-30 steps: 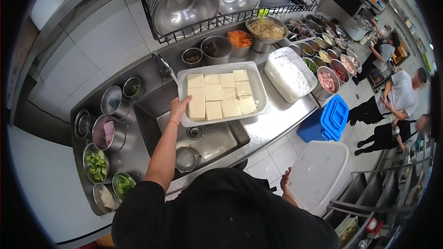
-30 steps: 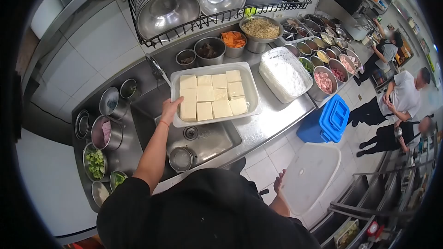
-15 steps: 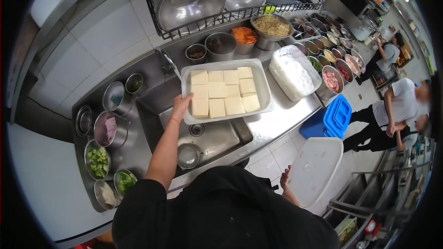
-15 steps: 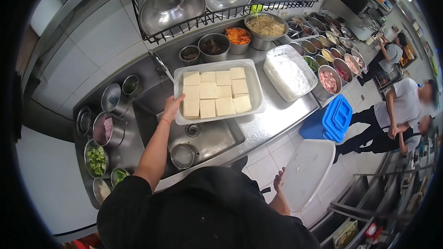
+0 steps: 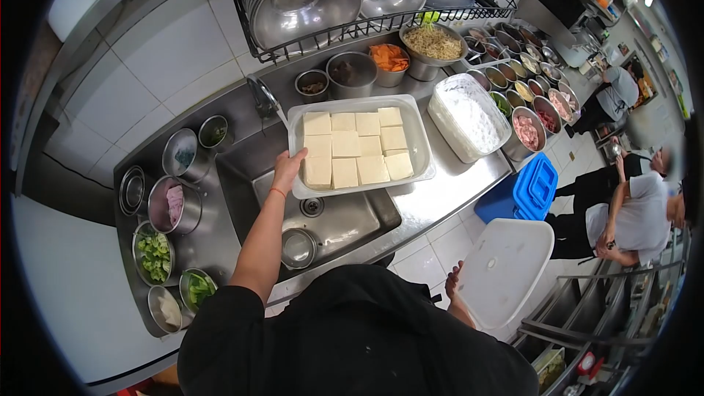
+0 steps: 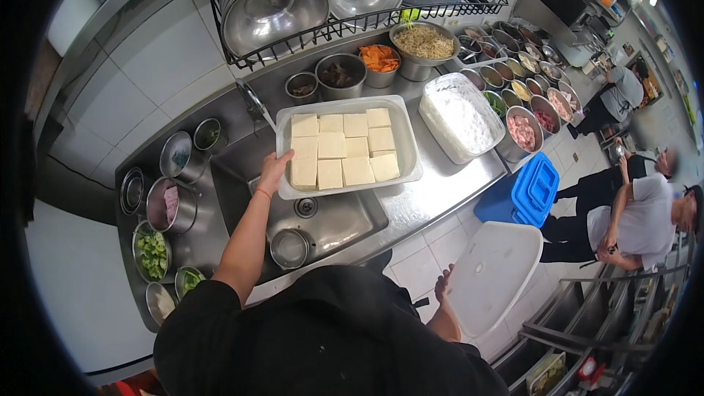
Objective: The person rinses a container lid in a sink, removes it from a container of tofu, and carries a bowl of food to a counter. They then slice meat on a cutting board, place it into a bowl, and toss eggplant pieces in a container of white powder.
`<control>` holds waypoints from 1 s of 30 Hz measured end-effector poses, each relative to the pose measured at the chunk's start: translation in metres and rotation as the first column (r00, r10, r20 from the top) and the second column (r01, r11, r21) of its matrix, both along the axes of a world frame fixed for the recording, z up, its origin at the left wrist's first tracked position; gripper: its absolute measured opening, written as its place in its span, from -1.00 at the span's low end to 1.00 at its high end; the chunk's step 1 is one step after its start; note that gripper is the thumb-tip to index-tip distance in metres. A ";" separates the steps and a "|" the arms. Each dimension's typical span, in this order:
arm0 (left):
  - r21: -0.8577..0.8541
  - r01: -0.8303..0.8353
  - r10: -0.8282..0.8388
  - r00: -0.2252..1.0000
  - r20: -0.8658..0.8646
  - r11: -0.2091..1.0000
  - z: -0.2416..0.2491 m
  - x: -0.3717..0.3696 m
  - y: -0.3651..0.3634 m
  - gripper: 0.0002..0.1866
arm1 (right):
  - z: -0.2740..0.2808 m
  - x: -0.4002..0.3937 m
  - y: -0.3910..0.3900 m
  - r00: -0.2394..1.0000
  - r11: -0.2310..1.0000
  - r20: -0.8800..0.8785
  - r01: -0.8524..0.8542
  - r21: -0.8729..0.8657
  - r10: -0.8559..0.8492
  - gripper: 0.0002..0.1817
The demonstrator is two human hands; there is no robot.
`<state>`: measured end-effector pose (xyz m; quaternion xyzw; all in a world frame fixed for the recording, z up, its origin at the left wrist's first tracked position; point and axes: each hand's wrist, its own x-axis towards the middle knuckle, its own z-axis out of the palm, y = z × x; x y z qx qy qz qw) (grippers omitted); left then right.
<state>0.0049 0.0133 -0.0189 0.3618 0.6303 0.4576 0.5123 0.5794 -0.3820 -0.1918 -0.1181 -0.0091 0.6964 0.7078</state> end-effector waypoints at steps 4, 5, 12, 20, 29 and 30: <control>0.005 -0.014 0.014 1.000 -0.010 1.000 -0.007 -0.002 0.003 -0.51 | 0.002 -0.001 0.000 1.000 1.000 0.003 0.004 -0.007 -0.004 -0.34; 0.005 -0.013 0.013 1.000 -0.010 1.000 -0.008 -0.002 0.004 -0.51 | 0.003 -0.002 0.001 1.000 1.000 0.006 0.006 -0.009 -0.006 -0.34; -0.013 -0.033 0.034 0.995 0.088 0.999 0.004 0.000 0.002 -0.53 | 0.002 -0.002 -0.003 1.000 1.000 0.010 0.011 -0.018 -0.011 -0.37; 0.018 -0.033 0.031 0.998 0.057 0.999 0.010 -0.002 0.003 -0.57 | 0.004 -0.001 -0.011 0.999 0.999 0.018 0.029 -0.023 -0.028 -0.39; 0.030 -0.040 0.037 0.995 0.089 0.999 0.013 -0.005 -0.006 -0.58 | -0.008 -0.007 -0.026 0.999 0.998 -0.007 0.039 0.041 -0.039 -0.30; 0.030 -0.034 0.030 0.993 0.112 0.999 0.009 -0.007 -0.005 -0.58 | -0.011 -0.006 -0.028 0.999 0.999 -0.020 0.034 0.041 -0.034 -0.31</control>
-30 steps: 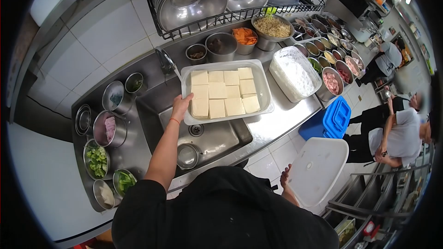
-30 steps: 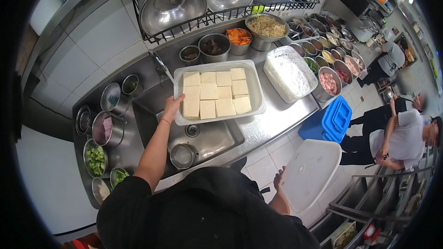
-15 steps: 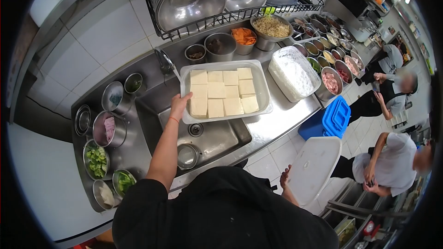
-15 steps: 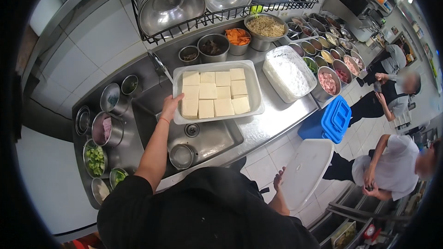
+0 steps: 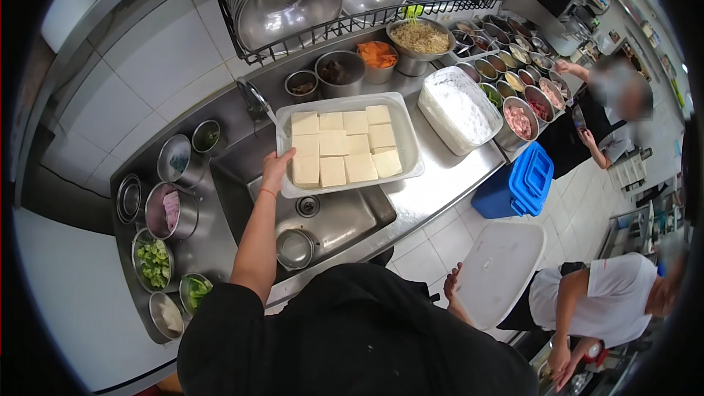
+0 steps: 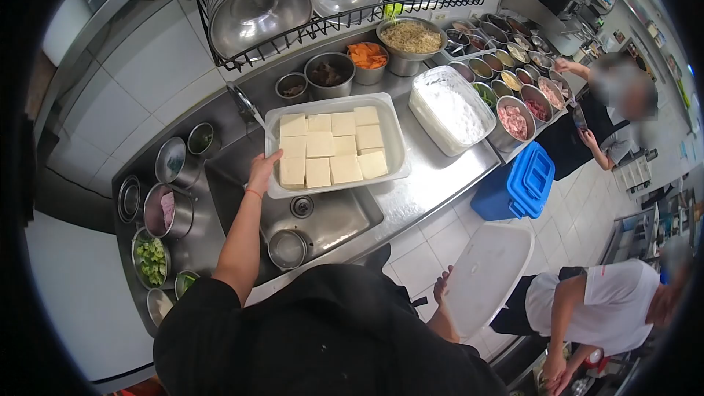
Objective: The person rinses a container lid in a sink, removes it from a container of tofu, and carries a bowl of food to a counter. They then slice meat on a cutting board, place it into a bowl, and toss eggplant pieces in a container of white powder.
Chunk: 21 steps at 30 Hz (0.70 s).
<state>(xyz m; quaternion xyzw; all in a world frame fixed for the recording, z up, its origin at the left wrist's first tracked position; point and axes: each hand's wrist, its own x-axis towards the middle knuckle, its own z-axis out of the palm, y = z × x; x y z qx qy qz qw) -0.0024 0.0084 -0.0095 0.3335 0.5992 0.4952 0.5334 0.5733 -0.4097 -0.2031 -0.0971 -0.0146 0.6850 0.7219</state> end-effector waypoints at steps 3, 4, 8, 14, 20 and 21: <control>0.002 0.003 -0.003 1.000 -0.003 1.000 -0.008 -0.007 0.003 -0.57 | -0.005 0.002 -0.004 1.000 1.000 0.018 0.005 -0.012 -0.005 -0.33; 0.002 0.003 -0.003 1.000 -0.029 1.000 -0.008 -0.008 0.003 -0.57 | -0.006 0.003 -0.004 1.000 1.000 0.018 0.004 -0.011 -0.004 -0.33; 0.013 0.007 -0.006 1.000 -0.027 1.000 -0.009 -0.008 0.001 -0.56 | -0.002 0.006 0.002 0.999 1.000 0.041 -0.007 -0.006 0.008 -0.33; 0.011 0.004 -0.003 0.996 -0.092 1.000 0.004 -0.004 -0.003 -0.56 | 0.007 0.004 0.004 0.998 0.997 0.057 0.041 -0.065 -0.038 -0.32; -0.039 0.004 -0.008 0.996 -0.090 0.999 0.012 -0.002 -0.005 -0.52 | 0.009 0.001 0.004 0.998 0.996 0.054 0.033 -0.079 -0.028 -0.32; -0.035 -0.004 0.001 0.997 -0.082 0.999 0.010 -0.002 -0.004 -0.54 | 0.009 0.000 0.004 0.998 0.996 0.058 0.033 -0.082 -0.029 -0.32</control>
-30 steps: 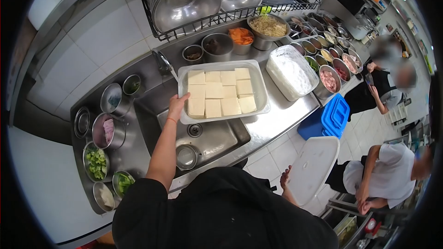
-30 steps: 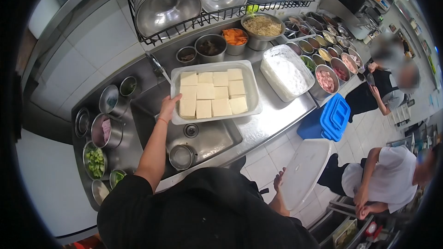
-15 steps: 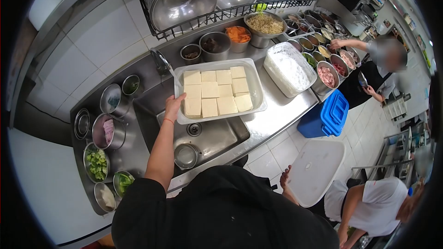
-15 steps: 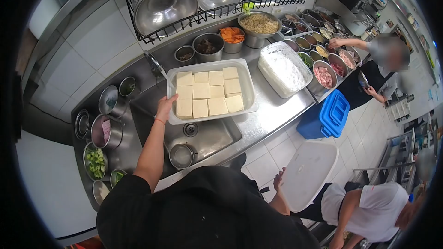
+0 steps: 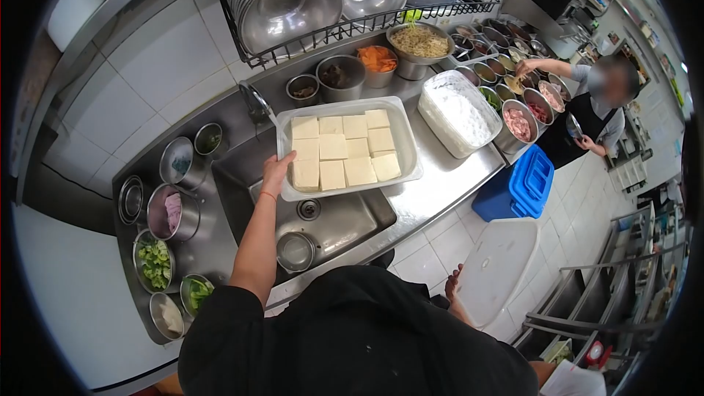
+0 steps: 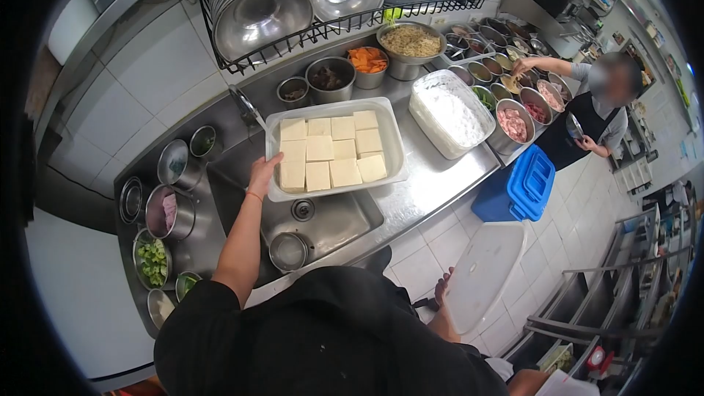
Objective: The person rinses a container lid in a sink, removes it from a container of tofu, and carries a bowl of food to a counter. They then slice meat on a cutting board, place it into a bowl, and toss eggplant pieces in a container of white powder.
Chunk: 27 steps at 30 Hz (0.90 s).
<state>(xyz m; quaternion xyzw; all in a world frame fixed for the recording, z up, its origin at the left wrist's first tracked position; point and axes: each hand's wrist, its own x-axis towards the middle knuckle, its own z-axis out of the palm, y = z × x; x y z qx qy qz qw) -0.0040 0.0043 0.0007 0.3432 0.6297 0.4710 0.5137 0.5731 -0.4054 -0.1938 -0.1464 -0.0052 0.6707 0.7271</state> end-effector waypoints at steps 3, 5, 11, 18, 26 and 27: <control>0.005 -0.005 0.005 1.000 0.011 1.000 -0.003 -0.001 0.001 -0.56 | 0.002 -0.001 0.001 1.000 1.000 0.002 0.003 -0.014 -0.003 -0.31; 0.007 -0.001 0.001 1.000 0.014 1.000 -0.002 0.000 0.000 -0.56 | 0.004 -0.002 0.003 1.000 1.000 0.013 0.006 -0.012 -0.005 -0.36; -0.004 0.013 -0.014 0.999 -0.049 1.000 0.004 0.001 -0.001 -0.56 | 0.006 0.001 0.006 0.998 0.999 0.054 0.029 -0.031 -0.027 -0.37; -0.005 0.018 -0.018 0.999 -0.034 1.000 0.004 0.001 -0.002 -0.55 | -0.001 0.000 0.011 1.000 1.000 -0.027 0.015 0.001 -0.015 -0.41; -0.007 0.022 -0.022 0.999 -0.031 1.000 0.009 0.002 -0.004 -0.54 | 0.002 0.000 0.012 0.999 0.999 -0.019 -0.032 0.016 0.032 -0.43; -0.004 0.022 -0.023 0.999 -0.050 1.000 0.010 0.003 -0.004 -0.54 | 0.001 0.000 0.013 0.999 0.999 -0.013 -0.029 0.019 0.029 -0.43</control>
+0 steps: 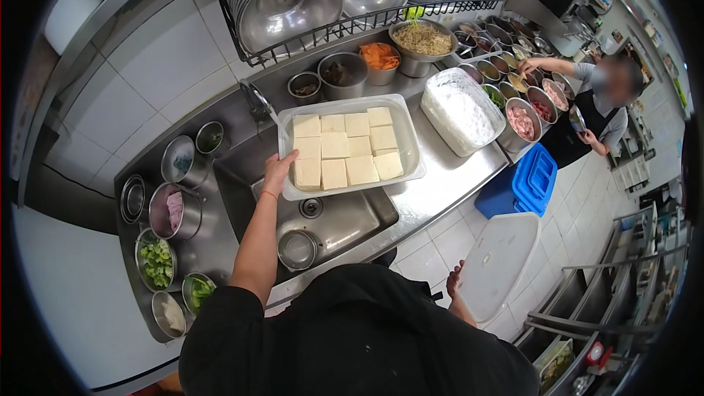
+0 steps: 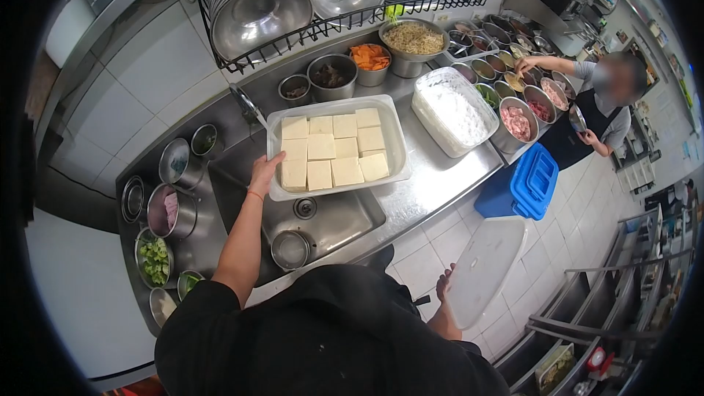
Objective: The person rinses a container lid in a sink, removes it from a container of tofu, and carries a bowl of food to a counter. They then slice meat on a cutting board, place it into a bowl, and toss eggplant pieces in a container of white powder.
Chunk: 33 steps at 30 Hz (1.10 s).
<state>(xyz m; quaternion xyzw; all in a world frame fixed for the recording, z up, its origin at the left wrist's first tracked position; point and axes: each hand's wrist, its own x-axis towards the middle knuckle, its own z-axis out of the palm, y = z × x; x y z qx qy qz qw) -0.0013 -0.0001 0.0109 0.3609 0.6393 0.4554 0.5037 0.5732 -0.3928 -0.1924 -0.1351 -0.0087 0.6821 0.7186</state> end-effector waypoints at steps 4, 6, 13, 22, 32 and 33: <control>-0.007 -0.002 0.002 1.000 -0.016 1.000 0.003 0.002 -0.001 -0.54 | -0.001 0.000 0.000 1.000 0.999 0.018 0.024 -0.026 -0.024 -0.42; -0.008 -0.005 0.005 1.000 -0.022 1.000 0.004 0.002 -0.001 -0.54 | -0.004 0.001 0.000 0.998 0.998 0.043 0.047 -0.033 -0.045 -0.41; -0.004 0.010 -0.010 1.000 -0.001 1.000 0.000 0.001 0.001 -0.54 | -0.024 0.012 0.002 0.986 0.986 0.089 0.151 -0.074 -0.145 -0.40; 0.010 0.039 -0.038 0.999 -0.025 0.999 -0.005 -0.001 0.002 -0.52 | -0.039 0.024 0.011 0.981 0.984 0.108 0.170 -0.056 -0.163 -0.41; -0.022 0.042 -0.042 0.999 -0.013 0.999 -0.008 -0.001 0.001 -0.49 | 0.019 0.015 0.055 0.992 0.998 0.120 0.038 0.047 -0.043 -0.37; -0.023 0.041 -0.041 0.999 -0.014 0.999 -0.009 -0.001 0.001 -0.49 | 0.021 0.015 0.060 0.991 0.999 0.126 0.031 0.040 -0.035 -0.37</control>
